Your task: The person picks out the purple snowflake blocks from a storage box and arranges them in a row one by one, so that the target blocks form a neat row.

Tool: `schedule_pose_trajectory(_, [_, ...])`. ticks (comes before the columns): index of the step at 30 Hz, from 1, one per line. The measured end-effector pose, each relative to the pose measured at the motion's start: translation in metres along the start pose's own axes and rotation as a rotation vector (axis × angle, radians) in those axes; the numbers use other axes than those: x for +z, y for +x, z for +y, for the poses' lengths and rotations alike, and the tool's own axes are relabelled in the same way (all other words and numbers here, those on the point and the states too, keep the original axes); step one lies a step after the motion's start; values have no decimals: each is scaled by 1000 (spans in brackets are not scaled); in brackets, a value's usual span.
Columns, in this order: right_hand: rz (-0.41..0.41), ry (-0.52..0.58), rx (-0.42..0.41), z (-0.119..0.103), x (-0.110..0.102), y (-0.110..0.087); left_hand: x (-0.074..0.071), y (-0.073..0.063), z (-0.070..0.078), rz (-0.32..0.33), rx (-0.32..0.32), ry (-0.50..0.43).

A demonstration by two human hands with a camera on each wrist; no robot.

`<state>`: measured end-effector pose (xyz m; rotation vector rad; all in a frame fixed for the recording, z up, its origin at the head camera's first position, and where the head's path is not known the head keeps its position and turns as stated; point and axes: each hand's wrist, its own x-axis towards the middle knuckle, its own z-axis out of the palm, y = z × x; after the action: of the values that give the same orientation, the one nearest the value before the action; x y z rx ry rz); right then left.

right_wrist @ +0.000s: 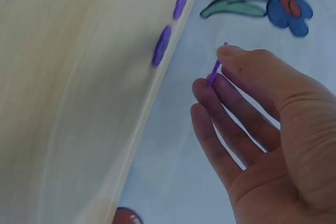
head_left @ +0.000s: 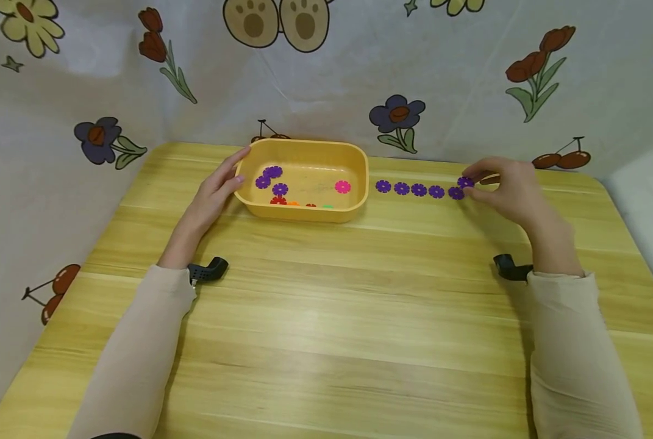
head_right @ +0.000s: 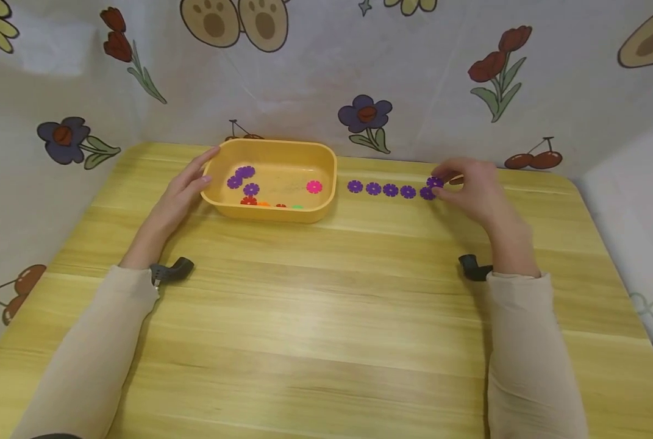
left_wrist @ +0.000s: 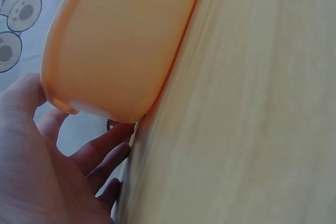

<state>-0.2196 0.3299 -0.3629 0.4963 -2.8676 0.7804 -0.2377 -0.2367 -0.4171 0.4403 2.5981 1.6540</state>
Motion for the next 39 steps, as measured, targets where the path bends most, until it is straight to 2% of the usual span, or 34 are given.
schedule_pose_trajectory(9, [-109, -3, 147, 19, -2, -2, -2, -2, -2, 8, -8, 16])
schedule_pose_trajectory(30, [-170, 14, 178, 32, 1, -3, -2, -2, -3, 1, 2, -3])
schedule_pose_trajectory(39, [-120, -6, 188, 27, 1, -3, 0, 1, -1, 1, 3, 0])
